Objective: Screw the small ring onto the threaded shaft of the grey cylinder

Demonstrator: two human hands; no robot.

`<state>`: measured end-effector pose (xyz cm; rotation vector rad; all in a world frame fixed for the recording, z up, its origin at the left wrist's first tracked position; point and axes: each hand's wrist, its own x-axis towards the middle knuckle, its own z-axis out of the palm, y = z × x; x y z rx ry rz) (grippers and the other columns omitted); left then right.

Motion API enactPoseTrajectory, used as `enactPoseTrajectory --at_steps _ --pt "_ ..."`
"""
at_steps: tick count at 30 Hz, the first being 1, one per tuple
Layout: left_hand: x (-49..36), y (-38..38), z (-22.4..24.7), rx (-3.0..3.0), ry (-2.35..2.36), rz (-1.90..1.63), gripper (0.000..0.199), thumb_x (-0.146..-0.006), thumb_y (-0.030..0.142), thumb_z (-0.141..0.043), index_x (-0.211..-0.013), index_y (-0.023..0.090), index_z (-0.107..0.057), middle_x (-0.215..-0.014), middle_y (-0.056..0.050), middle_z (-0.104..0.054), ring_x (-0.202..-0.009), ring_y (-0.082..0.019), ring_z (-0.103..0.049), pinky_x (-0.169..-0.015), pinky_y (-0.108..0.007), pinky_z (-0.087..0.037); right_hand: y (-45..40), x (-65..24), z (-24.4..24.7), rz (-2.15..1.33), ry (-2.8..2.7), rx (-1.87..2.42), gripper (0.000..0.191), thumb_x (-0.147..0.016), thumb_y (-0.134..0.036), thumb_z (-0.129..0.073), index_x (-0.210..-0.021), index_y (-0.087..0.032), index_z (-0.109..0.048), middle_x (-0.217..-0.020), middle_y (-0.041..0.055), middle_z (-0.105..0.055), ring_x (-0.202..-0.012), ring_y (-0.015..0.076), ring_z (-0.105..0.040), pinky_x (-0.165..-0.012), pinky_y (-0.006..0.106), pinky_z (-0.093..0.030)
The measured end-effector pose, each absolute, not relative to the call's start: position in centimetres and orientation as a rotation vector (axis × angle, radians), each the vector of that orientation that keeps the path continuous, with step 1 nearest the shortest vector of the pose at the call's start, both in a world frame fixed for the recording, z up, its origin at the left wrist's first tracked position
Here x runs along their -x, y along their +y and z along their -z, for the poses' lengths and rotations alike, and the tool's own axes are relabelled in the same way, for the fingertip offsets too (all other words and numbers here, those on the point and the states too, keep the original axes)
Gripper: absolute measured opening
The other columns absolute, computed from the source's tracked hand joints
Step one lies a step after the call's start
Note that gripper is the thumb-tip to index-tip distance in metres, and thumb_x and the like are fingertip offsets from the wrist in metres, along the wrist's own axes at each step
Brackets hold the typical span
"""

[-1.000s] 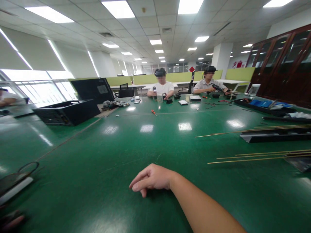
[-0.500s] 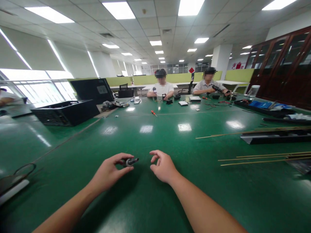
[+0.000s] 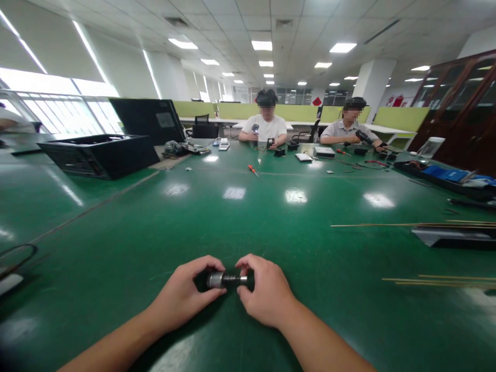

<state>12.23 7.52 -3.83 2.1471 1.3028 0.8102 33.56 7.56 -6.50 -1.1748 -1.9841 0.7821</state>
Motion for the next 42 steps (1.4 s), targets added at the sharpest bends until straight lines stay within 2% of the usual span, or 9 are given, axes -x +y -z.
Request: enactPoseTrajectory --at_steps 9,21,42 --pt "-12.41 7.12 4.26 -2.151 1.245 -0.828 0.022 -0.071 0.014 -0.072 -0.091 0.021 -0.066 -0.087 0.001 -0.070 -0.081 -0.016 -0.063 -0.075 -0.026 -0.046 7.08 -33.54 6.29 -0.766 -2.045 1.200 0.026 -0.074 -0.018 -0.070 -0.099 -0.025 -0.069 -0.087 -0.0004 -0.068 -0.072 0.0162 -0.057 -0.066 0.027 -0.037" --pt "-12.42 7.01 4.42 -2.162 1.239 -0.825 0.021 -0.071 0.011 -0.069 -0.089 0.021 -0.066 -0.086 0.002 -0.068 -0.081 -0.015 -0.062 -0.073 -0.025 -0.045 6.91 -33.47 5.94 -0.783 -2.062 1.116 0.010 -0.079 -0.025 -0.070 -0.088 -0.021 -0.072 -0.074 -0.0005 -0.064 -0.065 0.0139 -0.053 -0.061 0.026 -0.035" --pt "-12.52 7.06 4.40 -2.140 1.253 -0.810 0.022 -0.069 0.010 -0.072 -0.087 0.021 -0.067 -0.085 0.003 -0.069 -0.079 -0.014 -0.062 -0.073 -0.024 -0.044 7.04 -33.65 5.99 -0.771 -2.052 1.103 0.006 -0.079 -0.023 -0.070 -0.083 -0.020 -0.073 -0.066 -0.0020 -0.060 -0.059 0.0120 -0.050 -0.059 0.025 -0.033"
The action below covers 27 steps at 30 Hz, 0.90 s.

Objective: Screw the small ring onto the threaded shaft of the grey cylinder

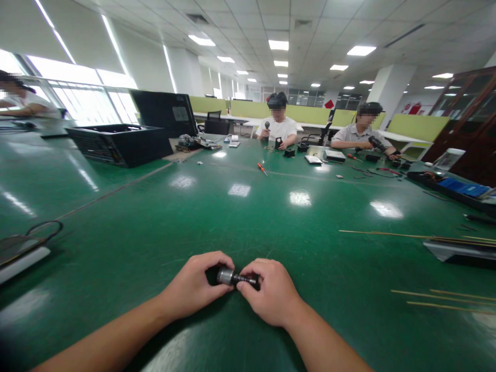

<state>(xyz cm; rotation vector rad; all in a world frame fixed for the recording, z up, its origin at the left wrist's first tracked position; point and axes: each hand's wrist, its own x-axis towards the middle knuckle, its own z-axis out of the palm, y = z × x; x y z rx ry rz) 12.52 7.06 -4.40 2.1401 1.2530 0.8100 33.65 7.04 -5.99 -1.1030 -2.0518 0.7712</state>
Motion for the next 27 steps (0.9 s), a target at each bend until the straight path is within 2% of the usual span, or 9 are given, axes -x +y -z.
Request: enactPoseTrajectory --at_steps 17,27 --pt "-12.51 7.24 4.15 -2.105 1.279 -0.845 0.025 -0.066 0.009 -0.076 -0.087 0.022 -0.070 -0.084 0.005 -0.070 -0.080 -0.013 -0.063 -0.075 -0.023 -0.044 7.08 -33.65 6.13 -0.760 -2.020 1.101 0.003 -0.078 -0.020 -0.070 -0.079 -0.019 -0.072 -0.059 -0.0050 -0.051 -0.054 0.0099 -0.045 -0.056 0.024 -0.030" --pt "-12.41 7.23 4.13 -2.123 1.271 -0.849 0.025 -0.066 0.009 -0.077 -0.086 0.022 -0.070 -0.085 0.005 -0.071 -0.080 -0.013 -0.064 -0.075 -0.023 -0.044 7.10 -33.62 6.11 -0.765 -2.020 1.110 0.004 -0.077 -0.021 -0.069 -0.079 -0.019 -0.072 -0.059 -0.0047 -0.052 -0.053 0.0100 -0.044 -0.055 0.024 -0.030"
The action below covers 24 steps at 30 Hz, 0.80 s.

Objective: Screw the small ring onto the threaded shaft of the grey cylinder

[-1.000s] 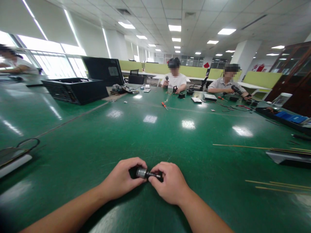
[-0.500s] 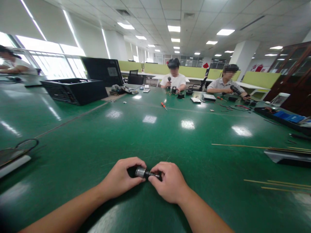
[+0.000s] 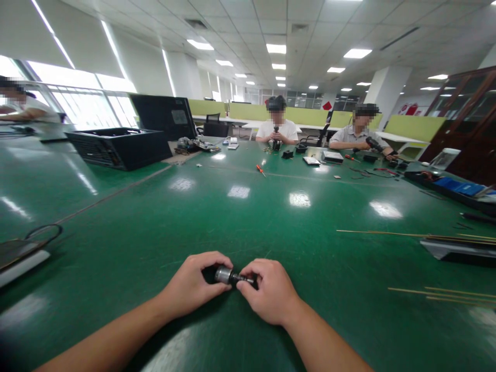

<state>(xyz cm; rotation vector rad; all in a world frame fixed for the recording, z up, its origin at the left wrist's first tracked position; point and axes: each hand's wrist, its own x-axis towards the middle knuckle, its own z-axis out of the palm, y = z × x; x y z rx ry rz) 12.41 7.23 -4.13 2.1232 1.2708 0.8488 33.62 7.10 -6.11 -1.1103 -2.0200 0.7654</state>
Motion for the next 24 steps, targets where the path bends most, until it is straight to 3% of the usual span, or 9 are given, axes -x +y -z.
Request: enactPoseTrajectory --at_steps 24 --pt "-12.20 7.23 4.16 -2.160 1.239 -0.940 0.024 -0.069 0.013 -0.076 -0.090 0.022 -0.070 -0.087 0.002 -0.071 -0.081 -0.015 -0.064 -0.076 -0.025 -0.046 7.32 -33.72 6.16 -0.922 -1.911 1.165 0.010 -0.078 -0.024 -0.067 -0.084 -0.017 -0.072 -0.055 -0.0055 -0.047 -0.051 0.0101 -0.042 -0.053 0.023 -0.031"
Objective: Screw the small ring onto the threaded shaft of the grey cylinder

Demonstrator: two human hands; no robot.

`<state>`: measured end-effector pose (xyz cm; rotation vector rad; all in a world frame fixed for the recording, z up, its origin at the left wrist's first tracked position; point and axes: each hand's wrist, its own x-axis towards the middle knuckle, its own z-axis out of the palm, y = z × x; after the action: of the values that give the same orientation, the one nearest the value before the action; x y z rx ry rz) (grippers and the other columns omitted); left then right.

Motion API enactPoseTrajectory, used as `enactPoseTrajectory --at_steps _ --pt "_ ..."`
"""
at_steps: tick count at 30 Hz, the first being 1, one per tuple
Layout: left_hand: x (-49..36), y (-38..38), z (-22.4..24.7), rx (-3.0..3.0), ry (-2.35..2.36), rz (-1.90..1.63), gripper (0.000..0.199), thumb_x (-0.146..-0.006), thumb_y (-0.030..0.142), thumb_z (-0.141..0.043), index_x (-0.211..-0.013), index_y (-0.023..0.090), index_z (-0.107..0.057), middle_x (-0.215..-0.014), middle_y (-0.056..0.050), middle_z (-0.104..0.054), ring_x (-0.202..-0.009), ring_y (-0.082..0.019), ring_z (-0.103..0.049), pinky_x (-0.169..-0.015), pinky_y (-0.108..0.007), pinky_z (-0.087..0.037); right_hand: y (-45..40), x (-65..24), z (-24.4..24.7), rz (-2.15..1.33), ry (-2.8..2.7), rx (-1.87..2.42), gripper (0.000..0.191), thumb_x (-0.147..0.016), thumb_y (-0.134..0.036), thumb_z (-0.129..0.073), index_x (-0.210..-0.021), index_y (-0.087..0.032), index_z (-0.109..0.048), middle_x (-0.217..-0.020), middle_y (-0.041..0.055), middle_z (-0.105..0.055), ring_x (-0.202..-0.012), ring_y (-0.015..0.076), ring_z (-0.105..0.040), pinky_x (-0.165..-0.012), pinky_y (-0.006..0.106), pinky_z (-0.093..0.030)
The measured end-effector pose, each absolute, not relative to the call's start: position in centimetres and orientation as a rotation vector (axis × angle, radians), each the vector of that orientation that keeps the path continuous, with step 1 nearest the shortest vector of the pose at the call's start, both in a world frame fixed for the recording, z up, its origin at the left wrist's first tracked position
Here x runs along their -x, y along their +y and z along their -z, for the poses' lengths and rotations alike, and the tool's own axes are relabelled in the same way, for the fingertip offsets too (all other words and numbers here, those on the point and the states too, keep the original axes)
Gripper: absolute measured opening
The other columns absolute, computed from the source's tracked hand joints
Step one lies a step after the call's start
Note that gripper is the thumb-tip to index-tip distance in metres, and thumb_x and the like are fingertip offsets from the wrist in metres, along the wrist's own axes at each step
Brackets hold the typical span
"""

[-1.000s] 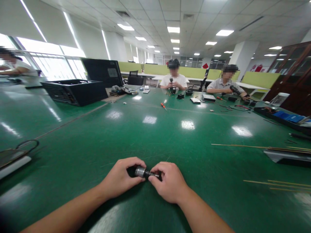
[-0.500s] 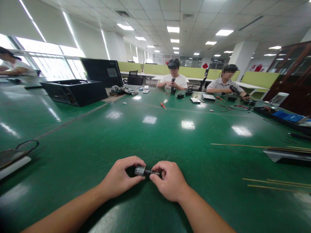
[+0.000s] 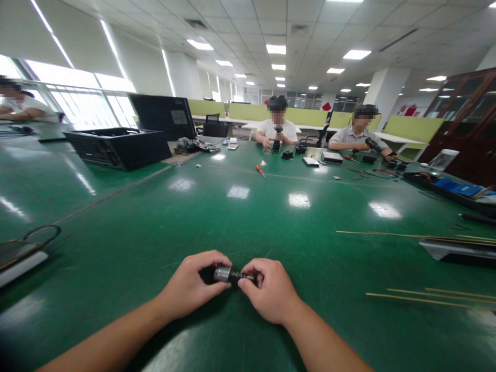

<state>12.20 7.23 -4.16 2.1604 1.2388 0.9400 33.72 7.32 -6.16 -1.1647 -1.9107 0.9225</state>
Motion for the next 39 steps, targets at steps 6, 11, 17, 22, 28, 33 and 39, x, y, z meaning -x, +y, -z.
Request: enactPoseTrajectory --at_steps 6,11,17,22,28,33,39 --pt "-12.26 7.14 4.06 -2.177 1.242 -0.950 0.023 -0.070 0.015 -0.075 -0.091 0.022 -0.070 -0.088 0.000 -0.071 -0.081 -0.016 -0.065 -0.077 -0.026 -0.048 7.23 -33.75 6.02 -0.933 -1.907 1.170 0.011 -0.079 -0.023 -0.066 -0.085 -0.017 -0.072 -0.056 -0.0053 -0.047 -0.051 0.0102 -0.042 -0.053 0.023 -0.031" --pt "-12.26 7.12 3.97 -2.182 1.257 -0.954 0.023 -0.070 0.015 -0.076 -0.091 0.022 -0.070 -0.088 0.001 -0.071 -0.081 -0.016 -0.065 -0.077 -0.026 -0.048 7.27 -33.79 6.00 -0.947 -1.909 1.179 0.011 -0.080 -0.024 -0.065 -0.086 -0.018 -0.073 -0.056 -0.0049 -0.048 -0.052 0.0104 -0.042 -0.054 0.023 -0.031" --pt "-12.22 7.16 3.88 -2.167 1.265 -0.958 0.023 -0.070 0.016 -0.076 -0.091 0.022 -0.070 -0.088 0.001 -0.071 -0.082 -0.016 -0.065 -0.077 -0.026 -0.047 7.23 -33.72 5.88 -0.950 -1.911 1.174 0.013 -0.082 -0.023 -0.064 -0.089 -0.018 -0.073 -0.056 -0.0050 -0.047 -0.052 0.0103 -0.041 -0.053 0.023 -0.030" --pt "-12.19 7.08 3.75 -2.168 1.274 -0.966 0.023 -0.070 0.017 -0.077 -0.092 0.022 -0.070 -0.087 0.001 -0.071 -0.081 -0.016 -0.065 -0.077 -0.026 -0.047 7.23 -33.74 5.85 -0.964 -1.887 1.186 0.013 -0.082 -0.024 -0.064 -0.089 -0.018 -0.073 -0.055 -0.0055 -0.044 -0.051 0.0102 -0.039 -0.053 0.023 -0.029" --pt "-12.13 7.12 3.63 -2.166 1.279 -0.971 0.023 -0.070 0.017 -0.076 -0.092 0.022 -0.071 -0.088 0.000 -0.072 -0.082 -0.017 -0.065 -0.078 -0.027 -0.048 7.37 -33.81 5.95 -0.987 -1.876 1.186 0.013 -0.082 -0.023 -0.064 -0.089 -0.017 -0.072 -0.055 -0.0056 -0.044 -0.051 0.0101 -0.039 -0.052 0.022 -0.029" --pt "-12.12 7.24 3.70 -2.167 1.277 -0.972 0.024 -0.070 0.017 -0.076 -0.093 0.022 -0.071 -0.088 0.000 -0.072 -0.082 -0.017 -0.066 -0.078 -0.027 -0.048 7.37 -33.79 5.92 -0.984 -1.873 1.185 0.013 -0.082 -0.023 -0.064 -0.090 -0.018 -0.072 -0.055 -0.0057 -0.044 -0.051 0.0100 -0.039 -0.052 0.022 -0.030" --pt "-12.07 7.29 3.74 -2.169 1.273 -0.969 0.023 -0.071 0.018 -0.076 -0.093 0.022 -0.071 -0.089 0.000 -0.072 -0.083 -0.017 -0.066 -0.078 -0.027 -0.048 7.30 -33.71 5.93 -0.982 -1.877 1.190 0.014 -0.080 -0.026 -0.066 -0.090 -0.017 -0.072 -0.055 -0.0057 -0.046 -0.050 0.0097 -0.040 -0.052 0.022 -0.031"
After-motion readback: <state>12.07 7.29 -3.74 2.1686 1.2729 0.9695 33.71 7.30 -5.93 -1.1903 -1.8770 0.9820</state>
